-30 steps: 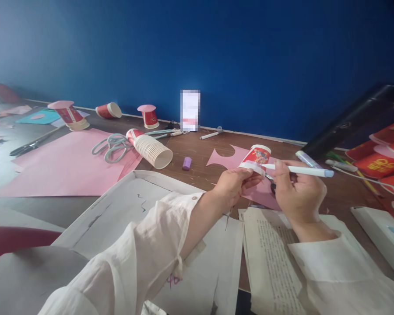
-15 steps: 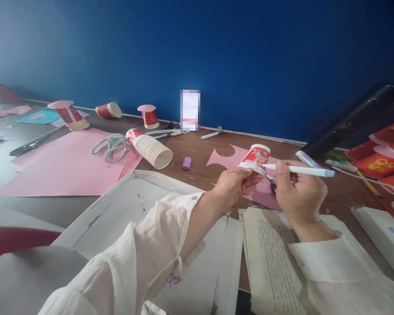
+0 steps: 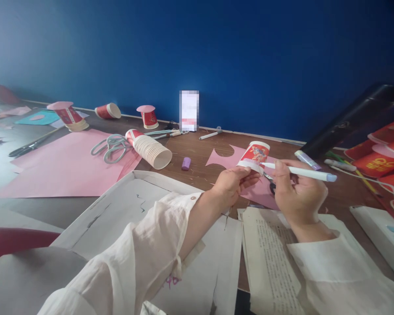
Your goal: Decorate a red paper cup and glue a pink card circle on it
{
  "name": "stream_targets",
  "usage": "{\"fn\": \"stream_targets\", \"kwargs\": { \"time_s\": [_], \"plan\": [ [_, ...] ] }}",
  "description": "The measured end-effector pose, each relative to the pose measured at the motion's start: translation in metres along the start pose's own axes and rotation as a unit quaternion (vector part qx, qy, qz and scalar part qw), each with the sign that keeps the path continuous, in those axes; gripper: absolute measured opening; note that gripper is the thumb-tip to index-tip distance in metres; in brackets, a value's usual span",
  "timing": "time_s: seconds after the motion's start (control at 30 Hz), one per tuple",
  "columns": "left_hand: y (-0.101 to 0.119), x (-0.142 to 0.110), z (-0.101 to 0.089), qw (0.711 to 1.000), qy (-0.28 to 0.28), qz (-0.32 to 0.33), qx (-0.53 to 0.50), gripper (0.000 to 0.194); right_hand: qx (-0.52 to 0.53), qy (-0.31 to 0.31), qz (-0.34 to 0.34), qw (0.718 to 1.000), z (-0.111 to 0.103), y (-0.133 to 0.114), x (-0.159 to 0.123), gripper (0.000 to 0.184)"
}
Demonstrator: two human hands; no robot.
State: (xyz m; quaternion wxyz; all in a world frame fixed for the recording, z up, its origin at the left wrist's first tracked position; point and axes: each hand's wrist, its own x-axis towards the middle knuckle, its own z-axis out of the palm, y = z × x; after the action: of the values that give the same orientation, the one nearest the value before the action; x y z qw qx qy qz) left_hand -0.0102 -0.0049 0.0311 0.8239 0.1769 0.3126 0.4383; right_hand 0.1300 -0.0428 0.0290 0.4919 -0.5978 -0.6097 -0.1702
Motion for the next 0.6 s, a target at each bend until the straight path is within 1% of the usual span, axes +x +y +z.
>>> {"fn": "stream_targets", "kwargs": {
  "time_s": [0.07,0.13,0.3,0.43,0.5,0.6],
  "plan": [
    [-0.001,0.001,-0.001,1.000,-0.005,0.008,-0.003,0.022,0.028,0.024,-0.012,0.999,0.000,0.000,-0.001,0.023],
    [-0.001,0.001,-0.003,1.000,-0.019,0.006,-0.003,0.021,0.051,0.039,-0.011,0.998,-0.001,0.002,-0.001,0.022],
    [-0.002,-0.001,-0.002,0.999,-0.029,0.009,-0.018,0.021,0.063,0.020,0.008,0.998,-0.003,0.004,-0.002,0.024],
    [-0.002,-0.003,-0.001,0.998,-0.046,0.032,-0.026,0.020,0.098,0.030,0.013,0.995,-0.001,-0.001,-0.002,0.024],
    [-0.003,-0.003,-0.001,0.997,-0.055,0.042,-0.022,0.018,0.134,0.038,0.045,0.989,0.002,-0.003,-0.002,0.027],
    [-0.004,-0.004,-0.001,0.996,-0.062,0.056,-0.006,0.014,0.177,0.051,0.129,0.974,0.009,0.001,-0.001,0.032]
  ]
}}
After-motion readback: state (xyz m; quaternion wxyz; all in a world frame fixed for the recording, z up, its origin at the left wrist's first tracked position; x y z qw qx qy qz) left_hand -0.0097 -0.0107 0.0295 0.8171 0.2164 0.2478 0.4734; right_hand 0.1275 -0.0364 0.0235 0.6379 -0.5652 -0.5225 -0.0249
